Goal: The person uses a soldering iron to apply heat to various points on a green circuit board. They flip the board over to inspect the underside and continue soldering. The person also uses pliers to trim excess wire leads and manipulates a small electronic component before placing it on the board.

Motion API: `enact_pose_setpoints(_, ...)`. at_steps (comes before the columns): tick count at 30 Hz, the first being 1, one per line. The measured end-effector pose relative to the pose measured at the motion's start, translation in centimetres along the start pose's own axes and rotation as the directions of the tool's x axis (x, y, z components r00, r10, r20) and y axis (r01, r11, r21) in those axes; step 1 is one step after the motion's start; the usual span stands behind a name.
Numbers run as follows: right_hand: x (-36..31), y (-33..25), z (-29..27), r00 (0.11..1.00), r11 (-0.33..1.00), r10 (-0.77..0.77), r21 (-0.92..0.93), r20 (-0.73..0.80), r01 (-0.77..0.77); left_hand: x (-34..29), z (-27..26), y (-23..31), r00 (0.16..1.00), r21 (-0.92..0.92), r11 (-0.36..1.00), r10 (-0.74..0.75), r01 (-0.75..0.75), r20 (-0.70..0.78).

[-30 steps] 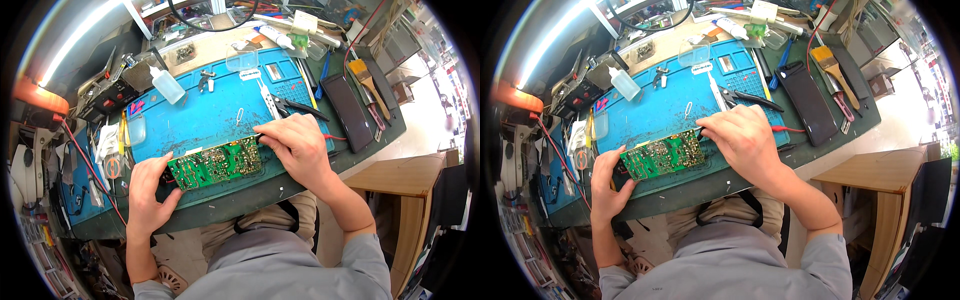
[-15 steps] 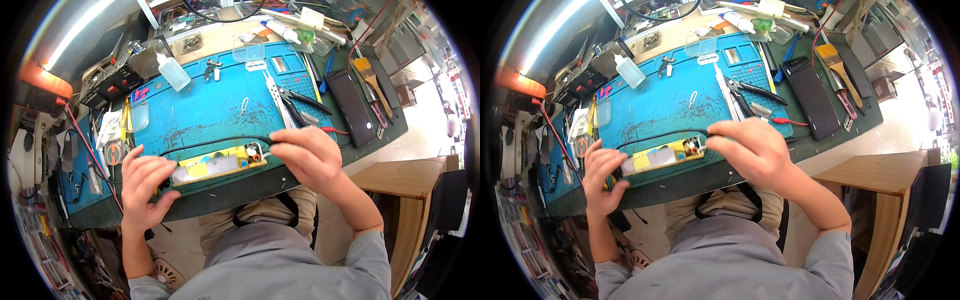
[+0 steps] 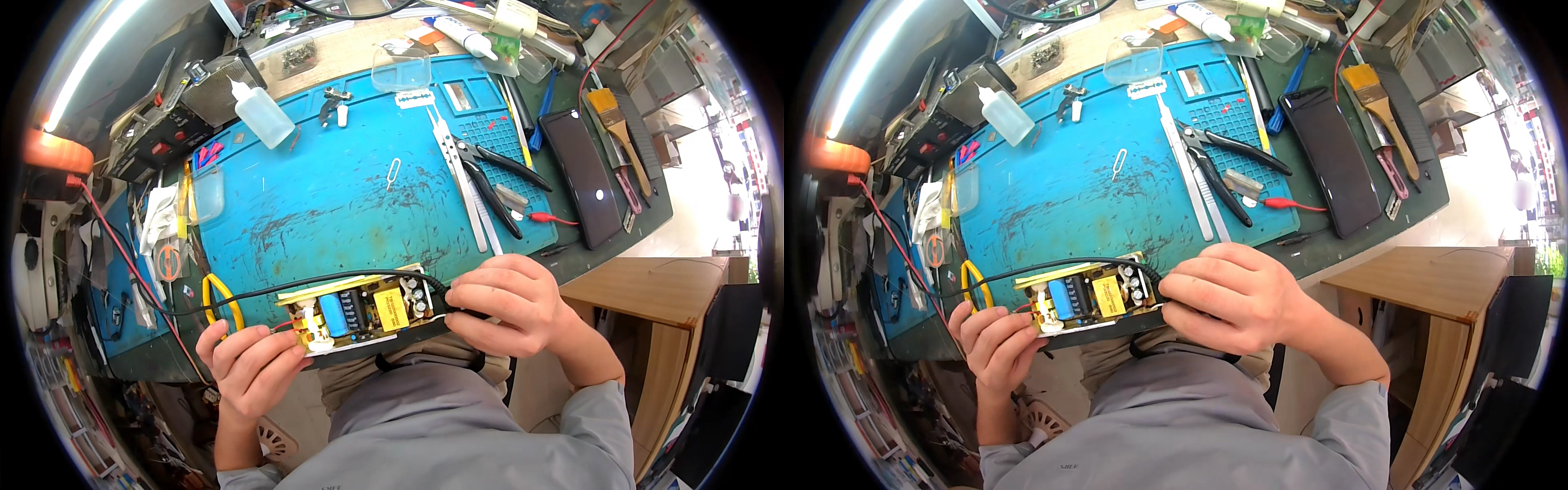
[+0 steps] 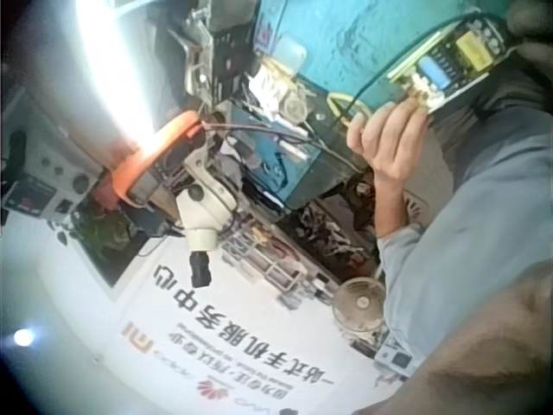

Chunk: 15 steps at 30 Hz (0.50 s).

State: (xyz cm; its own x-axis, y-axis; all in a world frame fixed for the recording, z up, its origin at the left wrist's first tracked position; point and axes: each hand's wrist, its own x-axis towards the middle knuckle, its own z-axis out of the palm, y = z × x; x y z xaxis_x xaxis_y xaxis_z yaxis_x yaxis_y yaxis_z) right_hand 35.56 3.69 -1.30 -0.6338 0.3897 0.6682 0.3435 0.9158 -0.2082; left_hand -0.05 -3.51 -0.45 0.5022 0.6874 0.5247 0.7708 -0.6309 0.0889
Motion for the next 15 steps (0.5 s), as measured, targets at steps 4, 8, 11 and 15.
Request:
enact_pose_setpoints(4,0.13,-0.20,0.19,0.996,0.997,0.071,0.015,-0.047,-0.070,-0.28,-0.02,0.13,1.000,0.038,0.999,0.010,-0.010,0.003)
enact_pose_setpoints(8,0.57,-0.26,0.54,0.983,0.983,0.177,0.067,-0.053,-0.174,-0.67,-0.25,0.25,1.000,0.031,0.999,0.017,-0.018,0.017)
enact_pose_setpoints(11,0.71,-0.19,0.34,0.980,0.978,0.200,0.054,-0.010,-0.199,-0.72,-0.06,-0.13,0.999,0.012,0.999,0.040,-0.040,0.016)
enact_pose_setpoints(15,0.54,-0.01,0.37,0.986,0.986,0.165,0.036,0.006,-0.165,-0.57,-0.16,0.07,0.999,-0.006,1.000,0.027,-0.027,0.024)
